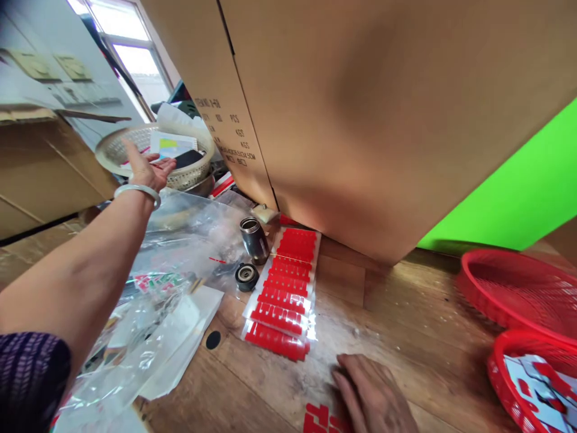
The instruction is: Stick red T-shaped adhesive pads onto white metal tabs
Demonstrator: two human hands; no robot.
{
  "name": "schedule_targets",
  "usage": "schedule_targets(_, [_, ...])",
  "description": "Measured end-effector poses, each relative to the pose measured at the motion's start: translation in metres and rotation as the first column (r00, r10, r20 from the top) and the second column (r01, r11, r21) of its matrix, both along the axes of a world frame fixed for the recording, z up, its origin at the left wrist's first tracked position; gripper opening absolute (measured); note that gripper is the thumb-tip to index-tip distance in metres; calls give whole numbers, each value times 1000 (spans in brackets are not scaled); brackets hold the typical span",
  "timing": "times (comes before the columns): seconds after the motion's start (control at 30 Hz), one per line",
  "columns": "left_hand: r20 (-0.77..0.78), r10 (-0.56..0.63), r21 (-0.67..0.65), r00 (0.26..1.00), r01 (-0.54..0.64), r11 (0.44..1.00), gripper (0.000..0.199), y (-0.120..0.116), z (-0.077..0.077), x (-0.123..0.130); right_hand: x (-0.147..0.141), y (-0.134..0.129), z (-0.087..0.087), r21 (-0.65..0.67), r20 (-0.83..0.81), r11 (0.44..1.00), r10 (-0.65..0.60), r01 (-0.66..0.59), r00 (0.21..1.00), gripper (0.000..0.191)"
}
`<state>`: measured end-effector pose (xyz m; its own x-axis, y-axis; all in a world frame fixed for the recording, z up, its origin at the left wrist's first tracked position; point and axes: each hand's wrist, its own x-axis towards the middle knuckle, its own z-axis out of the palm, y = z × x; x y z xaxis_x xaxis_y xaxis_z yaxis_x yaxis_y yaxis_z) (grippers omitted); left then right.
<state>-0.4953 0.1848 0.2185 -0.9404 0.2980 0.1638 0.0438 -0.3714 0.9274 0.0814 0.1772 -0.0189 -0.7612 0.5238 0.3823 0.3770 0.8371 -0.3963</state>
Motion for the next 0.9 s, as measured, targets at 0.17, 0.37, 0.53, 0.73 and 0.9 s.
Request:
schedule_targets(0.17, [39,23,9,999,-23,1000,98,3,1,-1,-80,4,21,-66,-59,991,109,-113,992,22])
schedule_targets(0.37, [80,31,34,996,-34,999,83,2,-2,-8,-148,12,15,-54,-132,977,200,-208,971,28])
schedule_targets(0.53, [107,29,91,994,-39,995,71,2,-5,-16,-173,13,13,-129,-154,961,225,-246,962,24])
schedule_targets(0.73, [114,33,29,993,-36,999,73,4,-5,-20,-181,14,11,-124,32,975,188,-183,982,37])
schedule_targets(0.9, [106,25,62,994,-31,998,70,3,-7,-20,-187,16,-1,-69,176,985,171,-161,969,60])
